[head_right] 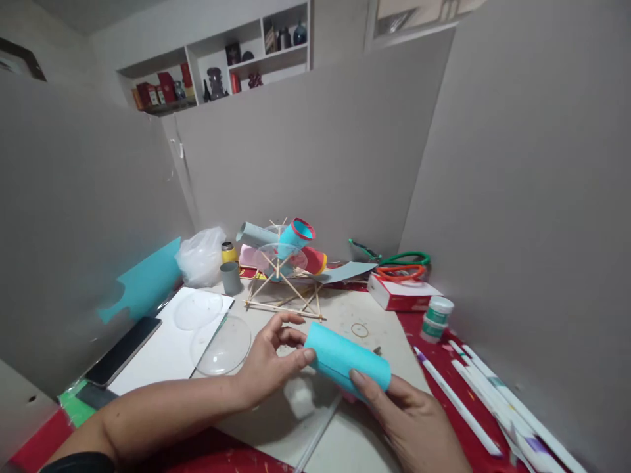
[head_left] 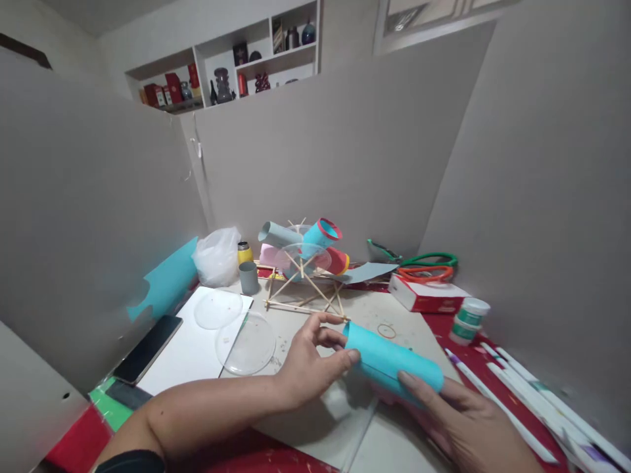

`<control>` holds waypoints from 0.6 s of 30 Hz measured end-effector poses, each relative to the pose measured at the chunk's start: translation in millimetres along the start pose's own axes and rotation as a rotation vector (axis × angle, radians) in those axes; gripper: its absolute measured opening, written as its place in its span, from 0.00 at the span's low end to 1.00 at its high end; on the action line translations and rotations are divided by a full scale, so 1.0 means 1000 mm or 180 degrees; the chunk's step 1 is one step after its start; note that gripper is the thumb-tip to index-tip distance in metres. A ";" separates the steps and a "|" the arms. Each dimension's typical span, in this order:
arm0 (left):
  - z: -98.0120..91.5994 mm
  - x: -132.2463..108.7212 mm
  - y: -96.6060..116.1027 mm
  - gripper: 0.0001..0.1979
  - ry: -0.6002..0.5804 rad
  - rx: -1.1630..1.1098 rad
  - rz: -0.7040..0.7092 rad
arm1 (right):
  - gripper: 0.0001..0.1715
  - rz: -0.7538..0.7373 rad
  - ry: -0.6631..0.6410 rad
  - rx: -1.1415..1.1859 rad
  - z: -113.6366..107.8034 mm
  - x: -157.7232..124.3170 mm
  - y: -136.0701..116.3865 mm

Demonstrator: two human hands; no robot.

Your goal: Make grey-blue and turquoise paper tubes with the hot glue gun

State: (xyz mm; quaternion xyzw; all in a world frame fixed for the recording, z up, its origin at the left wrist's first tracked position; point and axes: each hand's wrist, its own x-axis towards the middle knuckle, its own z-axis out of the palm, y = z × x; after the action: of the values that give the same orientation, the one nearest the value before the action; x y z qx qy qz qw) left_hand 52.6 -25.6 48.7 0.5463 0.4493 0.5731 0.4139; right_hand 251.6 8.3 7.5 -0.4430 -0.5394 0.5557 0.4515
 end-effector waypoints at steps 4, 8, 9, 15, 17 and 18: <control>-0.004 0.004 0.003 0.22 -0.0565 0.0098 -0.0325 | 0.29 0.0543 -0.0105 0.0283 -0.005 0.006 0.012; -0.004 0.001 -0.010 0.23 -0.1026 -0.0429 -0.0576 | 0.27 0.0419 -0.0270 -0.0088 -0.004 0.001 0.008; -0.004 0.000 -0.014 0.22 -0.1050 -0.0452 -0.0599 | 0.28 0.0353 -0.0317 -0.0149 -0.003 -0.001 0.006; -0.007 -0.003 -0.024 0.24 -0.1143 -0.0386 -0.0859 | 0.25 -0.0068 -0.0330 -0.0471 0.005 -0.013 -0.005; -0.008 -0.004 -0.024 0.23 -0.1114 -0.0470 -0.0832 | 0.24 -0.0182 -0.0369 -0.0502 0.006 -0.014 -0.006; -0.008 -0.004 -0.024 0.23 -0.1091 -0.0509 -0.0817 | 0.23 -0.0225 -0.0402 -0.0488 0.006 -0.015 -0.006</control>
State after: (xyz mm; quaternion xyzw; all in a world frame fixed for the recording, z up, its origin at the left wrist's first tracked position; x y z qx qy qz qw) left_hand 44.5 -24.4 24.7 0.5395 0.3914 0.4484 0.5955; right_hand 248.7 -7.3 13.6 -0.4210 -0.6230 0.5234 0.4008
